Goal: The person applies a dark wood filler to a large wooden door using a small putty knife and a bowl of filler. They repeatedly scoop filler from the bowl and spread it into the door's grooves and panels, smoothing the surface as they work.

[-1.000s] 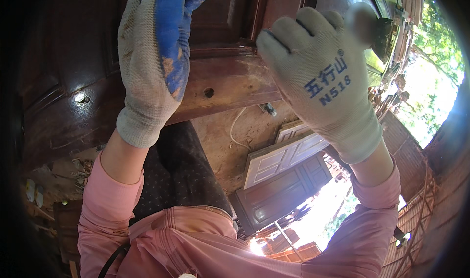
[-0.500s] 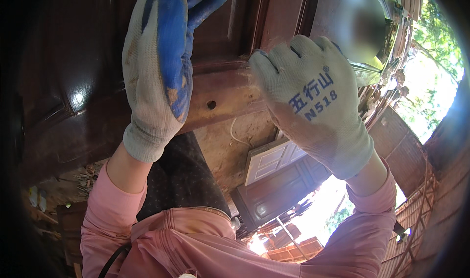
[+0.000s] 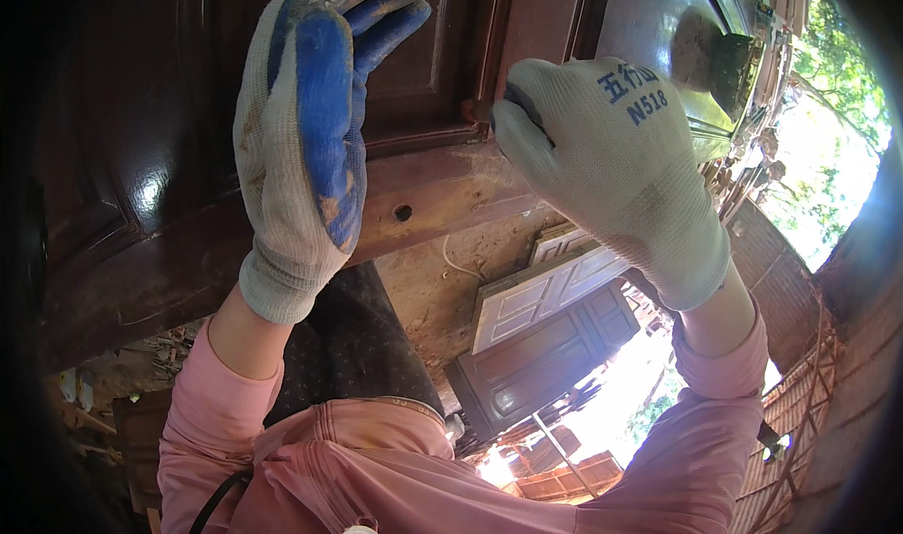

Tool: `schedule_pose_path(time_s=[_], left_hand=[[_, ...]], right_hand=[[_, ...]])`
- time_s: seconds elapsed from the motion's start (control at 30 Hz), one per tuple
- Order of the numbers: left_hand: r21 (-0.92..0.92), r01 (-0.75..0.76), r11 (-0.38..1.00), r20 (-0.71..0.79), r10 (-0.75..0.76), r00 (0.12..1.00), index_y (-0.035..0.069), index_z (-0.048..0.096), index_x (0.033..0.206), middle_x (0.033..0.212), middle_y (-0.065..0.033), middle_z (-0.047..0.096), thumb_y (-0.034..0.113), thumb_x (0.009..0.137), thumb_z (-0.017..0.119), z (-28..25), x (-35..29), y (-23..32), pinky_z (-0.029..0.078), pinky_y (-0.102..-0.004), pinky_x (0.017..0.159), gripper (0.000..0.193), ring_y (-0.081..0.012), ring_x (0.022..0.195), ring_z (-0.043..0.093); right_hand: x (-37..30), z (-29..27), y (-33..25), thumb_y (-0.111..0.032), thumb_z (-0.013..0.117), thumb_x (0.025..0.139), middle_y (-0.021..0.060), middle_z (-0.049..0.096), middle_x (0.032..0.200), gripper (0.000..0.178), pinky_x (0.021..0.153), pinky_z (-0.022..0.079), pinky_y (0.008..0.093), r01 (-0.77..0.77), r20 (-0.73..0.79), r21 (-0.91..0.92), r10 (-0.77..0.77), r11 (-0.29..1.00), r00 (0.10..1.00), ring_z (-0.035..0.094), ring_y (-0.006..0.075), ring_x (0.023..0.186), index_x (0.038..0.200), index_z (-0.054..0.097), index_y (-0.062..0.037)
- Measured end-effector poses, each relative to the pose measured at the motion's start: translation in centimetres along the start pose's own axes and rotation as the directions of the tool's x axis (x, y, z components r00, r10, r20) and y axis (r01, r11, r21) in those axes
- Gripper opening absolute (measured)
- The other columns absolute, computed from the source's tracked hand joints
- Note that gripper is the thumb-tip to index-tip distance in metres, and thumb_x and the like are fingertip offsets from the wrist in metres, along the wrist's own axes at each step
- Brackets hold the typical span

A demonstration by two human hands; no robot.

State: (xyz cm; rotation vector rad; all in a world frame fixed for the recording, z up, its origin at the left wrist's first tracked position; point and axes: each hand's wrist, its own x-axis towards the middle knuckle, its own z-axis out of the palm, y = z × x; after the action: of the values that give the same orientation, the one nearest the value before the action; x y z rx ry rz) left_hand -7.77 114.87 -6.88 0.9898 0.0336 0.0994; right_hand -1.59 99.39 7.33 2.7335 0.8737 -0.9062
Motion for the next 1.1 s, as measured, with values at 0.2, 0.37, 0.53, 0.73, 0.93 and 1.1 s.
schedule_pose_path(time_s=[0.2, 0.37, 0.53, 0.73, 0.93, 1.1], left_hand=[[-0.014, 0.014, 1.0, -0.005, -0.015, 1.0, -0.006, 0.049, 0.151, 0.146, -0.0188, 0.059, 0.005, 0.103, 0.06, 0.0, -0.1, 0.1, 0.047, -0.0425, 0.116, 0.05, -0.0315, 0.133, 0.059], [-0.034, 0.027, 0.999, -0.005, -0.027, 1.0, -0.006, 0.049, 0.151, 0.145, -0.0183, 0.06, 0.006, 0.104, 0.059, 0.0, -0.1, 0.4, 0.047, -0.0419, 0.116, 0.049, -0.0305, 0.133, 0.059], [-0.056, 0.034, 0.998, -0.009, -0.034, 0.999, -0.006, 0.049, 0.151, 0.145, -0.0179, 0.06, 0.008, 0.105, 0.058, 0.0, 0.0, 0.6, 0.046, -0.0414, 0.116, 0.048, -0.0295, 0.133, 0.059], [-0.09, 0.043, 0.995, -0.016, -0.045, 0.999, -0.007, 0.049, 0.151, 0.144, -0.0174, 0.06, 0.01, 0.107, 0.056, -0.1, 0.1, 0.7, 0.046, -0.0407, 0.116, 0.048, -0.0282, 0.133, 0.059], [-0.131, 0.051, 0.99, -0.033, -0.056, 0.998, -0.007, 0.048, 0.151, 0.144, -0.0169, 0.06, 0.011, 0.108, 0.054, 0.0, 0.3, 0.8, 0.045, -0.0401, 0.116, 0.047, -0.027, 0.132, 0.058], [-0.146, 0.058, 0.988, -0.04, -0.064, 0.997, -0.007, 0.048, 0.151, 0.143, -0.0165, 0.06, 0.013, 0.109, 0.053, 0.0, 0.4, 1.0, 0.045, -0.0395, 0.116, 0.046, -0.026, 0.132, 0.058]], right_hand=[[0.6, -0.8, -0.3, -0.02, 0.065, 0.094, 0.0148, 0.062, 0.079, 0.018, 0.063, 0.049, 0.0439, 0.084, 0.02, -0.031, -0.083, 0.996, 0.996, 0.064, 0.0346, 0.07, 0.087, 0.064, -0.003], [0.2, 0.0, 0.4, -0.015, 0.075, 0.08, 0.008, 0.067, 0.095, 0.02, 0.064, 0.053, 0.0396, 0.309, -0.095, -0.344, -0.361, 0.887, 0.928, 0.068, 0.026, 0.078, 0.095, 0.067, -0.0054], [-0.2, 0.0, 0.7, -0.011, 0.076, 0.075, 0.0056, 0.067, 0.101, 0.026, 0.068, 0.055, 0.039, 0.348, -0.046, -0.361, -0.389, 0.865, 0.92, 0.069, 0.0235, 0.082, 0.1, 0.068, -0.0052], [1.0, -1.7, 0.1, -0.008, 0.073, 0.083, 0.0112, 0.071, 0.102, 0.021, 0.076, 0.055, 0.0408, 0.256, -0.056, -0.276, -0.281, 0.927, 0.958, 0.07, 0.0299, 0.089, 0.102, 0.07, -0.0002], [1.1, -1.7, -0.8, -0.007, 0.066, 0.092, 0.0175, 0.072, 0.101, 0.023, 0.087, 0.054, 0.0416, -0.031, -0.145, 0.149, 0.053, 0.988, 0.988, 0.069, 0.0355, 0.095, 0.112, 0.072, 0.0026], [0.4, -1.1, -1.6, -0.007, 0.066, 0.092, 0.0165, 0.068, 0.099, 0.025, 0.086, 0.052, 0.0433, -0.101, -0.084, 0.186, 0.118, 0.977, 0.989, 0.065, 0.0368, 0.094, 0.114, 0.071, 0.0017]])
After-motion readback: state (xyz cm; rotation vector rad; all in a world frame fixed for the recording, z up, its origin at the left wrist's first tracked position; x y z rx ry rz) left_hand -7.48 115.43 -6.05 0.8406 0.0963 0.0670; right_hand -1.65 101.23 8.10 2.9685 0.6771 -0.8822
